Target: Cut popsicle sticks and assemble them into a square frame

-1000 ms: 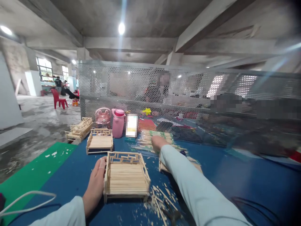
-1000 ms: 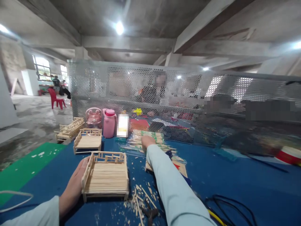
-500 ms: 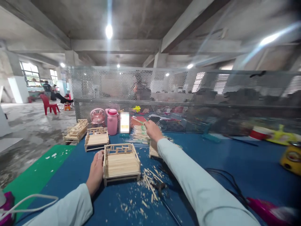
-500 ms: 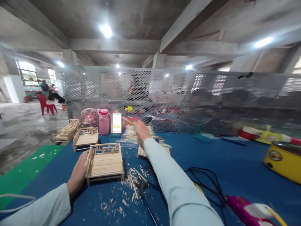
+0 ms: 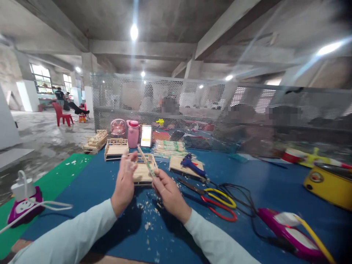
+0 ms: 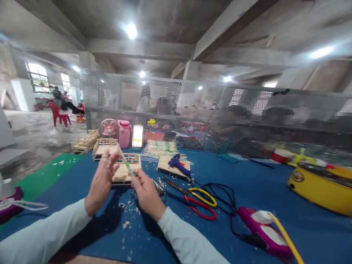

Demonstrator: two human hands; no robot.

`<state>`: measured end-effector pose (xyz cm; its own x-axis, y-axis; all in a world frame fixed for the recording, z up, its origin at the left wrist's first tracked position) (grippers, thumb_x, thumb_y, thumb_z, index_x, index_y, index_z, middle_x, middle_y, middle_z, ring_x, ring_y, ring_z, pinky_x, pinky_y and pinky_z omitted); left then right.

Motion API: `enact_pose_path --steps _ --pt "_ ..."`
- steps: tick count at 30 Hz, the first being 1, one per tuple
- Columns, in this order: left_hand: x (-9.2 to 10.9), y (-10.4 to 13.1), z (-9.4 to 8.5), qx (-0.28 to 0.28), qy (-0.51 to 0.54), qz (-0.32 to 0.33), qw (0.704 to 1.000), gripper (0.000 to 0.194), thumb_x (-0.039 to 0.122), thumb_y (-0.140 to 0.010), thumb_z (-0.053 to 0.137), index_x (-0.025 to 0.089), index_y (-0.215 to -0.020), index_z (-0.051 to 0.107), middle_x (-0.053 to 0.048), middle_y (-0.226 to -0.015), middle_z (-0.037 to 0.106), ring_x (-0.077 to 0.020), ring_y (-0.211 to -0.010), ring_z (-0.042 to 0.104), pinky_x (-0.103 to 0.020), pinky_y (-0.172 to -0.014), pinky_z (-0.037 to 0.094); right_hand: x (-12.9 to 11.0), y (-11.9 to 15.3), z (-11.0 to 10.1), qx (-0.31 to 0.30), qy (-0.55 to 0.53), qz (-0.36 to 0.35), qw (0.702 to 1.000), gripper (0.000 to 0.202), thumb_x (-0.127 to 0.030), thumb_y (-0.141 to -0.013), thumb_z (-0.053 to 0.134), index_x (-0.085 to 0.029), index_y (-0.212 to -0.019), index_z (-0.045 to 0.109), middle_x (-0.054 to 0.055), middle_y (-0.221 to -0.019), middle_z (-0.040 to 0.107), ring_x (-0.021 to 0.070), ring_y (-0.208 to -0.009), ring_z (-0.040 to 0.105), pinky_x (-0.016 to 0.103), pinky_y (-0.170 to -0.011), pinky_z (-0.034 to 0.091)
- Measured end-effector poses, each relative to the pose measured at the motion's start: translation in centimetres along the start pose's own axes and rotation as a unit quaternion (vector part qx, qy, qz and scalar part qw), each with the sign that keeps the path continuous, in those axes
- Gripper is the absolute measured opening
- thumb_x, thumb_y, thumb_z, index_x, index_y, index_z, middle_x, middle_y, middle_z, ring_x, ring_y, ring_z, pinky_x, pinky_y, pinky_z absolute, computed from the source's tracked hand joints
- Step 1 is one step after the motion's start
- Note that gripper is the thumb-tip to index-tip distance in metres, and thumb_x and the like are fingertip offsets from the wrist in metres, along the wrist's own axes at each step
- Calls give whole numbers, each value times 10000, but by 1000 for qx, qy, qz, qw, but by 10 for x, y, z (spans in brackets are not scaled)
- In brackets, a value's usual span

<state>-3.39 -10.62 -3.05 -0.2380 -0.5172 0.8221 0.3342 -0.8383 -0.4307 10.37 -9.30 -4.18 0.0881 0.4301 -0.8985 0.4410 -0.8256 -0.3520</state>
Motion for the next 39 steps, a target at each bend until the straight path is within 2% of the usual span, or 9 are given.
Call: enact_pose_path --steps 3,6,9,12,17,23,26,32,39 --pt "9 -10 26 -89 64 -112 988 432 520 -814 459 151 -1023 542 -92 -889 671 -198 -842 628 -307 -730 476 0 1 6 -37 -5 35 999 294 -477 -851 389 -203 -764 450 -77 -514 380 79 -426 320 217 -440 268" --pt "16 -33 33 -63 89 -55 992 325 466 -820 481 147 -838 539 -25 -642 637 -148 -660 616 -262 -665 462 6 4 7 -40 20 55 998 402 -522 -855 327 -203 -627 416 -60 -487 373 88 -430 330 232 -447 271" --pt "7 -38 37 -80 84 -48 992 319 468 -830 455 159 -805 527 -22 -641 645 -141 -641 612 -262 -664 457 11 4 2 36 46 19 998 456 -548 -845 329 -210 -539 361 -49 -483 343 100 -468 320 247 -468 265" --pt "-12 -18 47 -163 29 -86 982 347 501 -793 494 161 -768 554 -46 -719 676 -148 -646 610 -258 -635 456 13 2 -1 102 32 15 994 476 -589 -825 330 -219 -527 344 -45 -478 326 107 -463 300 259 -452 246" --pt "-30 6 56 -197 25 -158 967 429 557 -762 495 148 -850 592 -90 -845 692 -184 -733 624 -258 -593 453 10 -3 -9 127 42 13 991 462 -592 -825 310 -217 -563 378 -38 -500 345 112 -467 288 267 -449 241" --pt "-4 -36 27 -64 140 -108 982 317 427 -804 537 202 -1026 520 -51 -1007 651 -144 -870 615 -240 -710 467 6 -5 -15 1 166 -26 986 414 -467 -861 332 -201 -544 350 -41 -521 348 106 -523 328 248 -520 263" --pt "24 -61 11 -52 153 -97 982 257 394 -871 446 159 -826 539 -2 -613 609 -109 -627 606 -228 -645 480 4 -6 -22 -37 207 -35 977 392 -429 -868 316 -198 -555 361 -39 -537 367 106 -534 336 242 -525 262" --pt "66 -85 -18 22 278 -71 958 328 308 -939 287 184 -670 426 97 -374 248 -45 -269 233 -133 -291 177 9 -19 -77 156 303 -17 940 387 -423 -842 319 -202 -532 385 -12 -539 444 126 -544 380 250 -530 272" --pt "28 -55 -2 -42 253 -188 948 282 337 -883 418 165 -660 443 98 -405 237 -36 -289 203 -120 -294 163 16 -16 -136 343 455 149 809 416 -340 -872 288 -144 -731 627 126 -773 657 190 -691 528 260 -566 283"
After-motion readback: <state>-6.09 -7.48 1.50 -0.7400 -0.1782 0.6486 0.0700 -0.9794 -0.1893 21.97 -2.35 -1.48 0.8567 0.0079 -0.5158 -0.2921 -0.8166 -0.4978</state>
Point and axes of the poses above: each hand's wrist, its own y-axis away from the middle knuckle, its own z-axis out of the palm, x = y × z, the point moved 2 cm from there along -y, towards the middle knuckle
